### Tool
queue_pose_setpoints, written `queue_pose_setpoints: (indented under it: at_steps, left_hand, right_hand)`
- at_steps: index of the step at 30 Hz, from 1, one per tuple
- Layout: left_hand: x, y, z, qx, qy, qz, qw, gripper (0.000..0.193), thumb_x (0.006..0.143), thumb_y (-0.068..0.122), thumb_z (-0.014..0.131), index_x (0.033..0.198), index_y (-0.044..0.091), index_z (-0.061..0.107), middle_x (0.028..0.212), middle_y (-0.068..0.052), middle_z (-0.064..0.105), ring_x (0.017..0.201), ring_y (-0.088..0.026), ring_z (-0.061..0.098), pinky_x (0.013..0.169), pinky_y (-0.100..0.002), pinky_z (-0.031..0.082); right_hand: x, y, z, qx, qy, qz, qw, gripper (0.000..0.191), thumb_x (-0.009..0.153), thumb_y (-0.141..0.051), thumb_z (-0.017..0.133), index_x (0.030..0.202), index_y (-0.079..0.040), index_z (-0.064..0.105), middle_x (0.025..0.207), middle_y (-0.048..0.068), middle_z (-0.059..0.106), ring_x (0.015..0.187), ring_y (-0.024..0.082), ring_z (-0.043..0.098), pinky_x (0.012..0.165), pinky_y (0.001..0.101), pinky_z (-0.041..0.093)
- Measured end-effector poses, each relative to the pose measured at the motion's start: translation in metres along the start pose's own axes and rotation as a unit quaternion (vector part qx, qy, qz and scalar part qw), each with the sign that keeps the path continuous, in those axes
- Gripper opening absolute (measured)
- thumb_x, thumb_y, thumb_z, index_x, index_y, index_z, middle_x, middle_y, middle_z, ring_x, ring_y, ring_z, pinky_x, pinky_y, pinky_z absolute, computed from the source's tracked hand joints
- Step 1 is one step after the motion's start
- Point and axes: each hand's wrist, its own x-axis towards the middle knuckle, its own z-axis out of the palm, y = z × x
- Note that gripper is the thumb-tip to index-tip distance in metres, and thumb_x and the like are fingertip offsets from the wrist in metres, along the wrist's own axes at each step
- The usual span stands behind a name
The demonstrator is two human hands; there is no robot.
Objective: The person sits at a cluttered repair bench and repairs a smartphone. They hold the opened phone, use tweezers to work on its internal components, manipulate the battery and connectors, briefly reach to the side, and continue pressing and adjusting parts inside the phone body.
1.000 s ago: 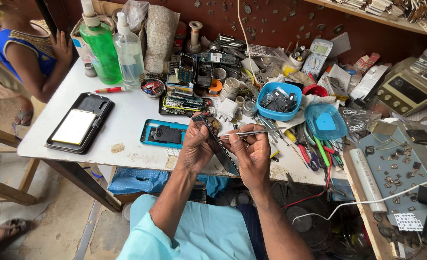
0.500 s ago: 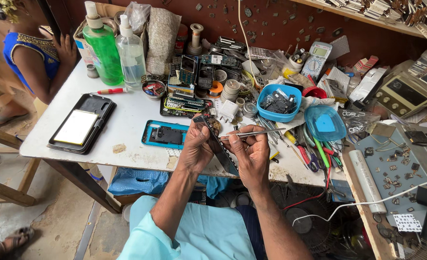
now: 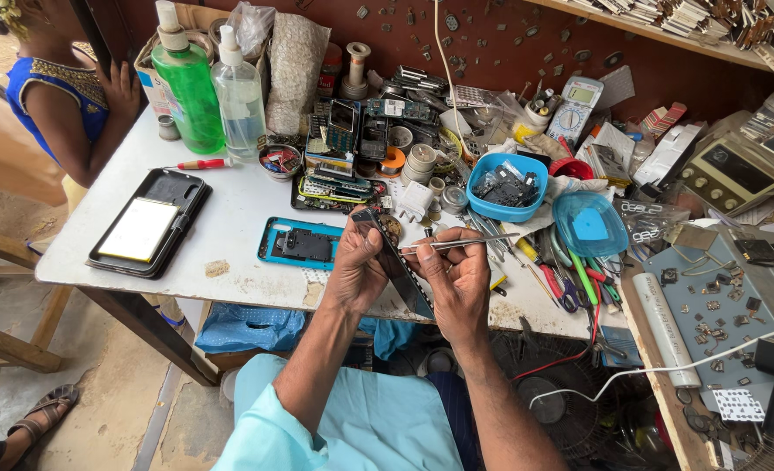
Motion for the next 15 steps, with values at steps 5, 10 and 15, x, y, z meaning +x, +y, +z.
queue_pose_setpoints:
  at_steps: [5,10,15]
  left_hand:
    - [-0.0004,-0.0015,-0.0004,0.006,0.009,0.003,1.000,0.043,0.092,0.011,0.079,0.126,0.012,0.054,0.119,-0.002,0.068,0.114,-0.017,0.068,0.103,-0.038,0.058]
    - [-0.0005,-0.0007,-0.0004,0.006,0.017,-0.001,1.000,0.041,0.092,0.010,0.078,0.125,0.012,0.054,0.118,-0.002,0.068,0.113,-0.017,0.068,0.102,-0.037,0.058]
    - [0.0002,0.0004,-0.0017,-0.002,0.024,-0.003,1.000,0.040,0.093,0.008,0.077,0.126,0.013,0.054,0.116,-0.001,0.069,0.110,-0.016,0.069,0.100,-0.037,0.059]
  right_hand:
    - [0.0007,0.0006,-0.0036,0.008,0.000,0.009,1.000,0.027,0.102,-0.007,0.063,0.122,-0.001,0.045,0.109,0.018,0.068,0.103,0.024,0.073,0.092,0.0376,0.064]
    - [0.0028,0.0030,-0.0036,0.012,0.005,0.015,1.000,0.029,0.101,-0.007,0.064,0.121,-0.001,0.045,0.109,0.017,0.068,0.103,0.024,0.073,0.092,0.0371,0.064]
    - [0.0038,0.0052,-0.0038,0.004,0.012,0.024,1.000,0.028,0.101,-0.006,0.065,0.121,-0.001,0.046,0.110,0.018,0.068,0.102,0.023,0.073,0.091,0.0359,0.064]
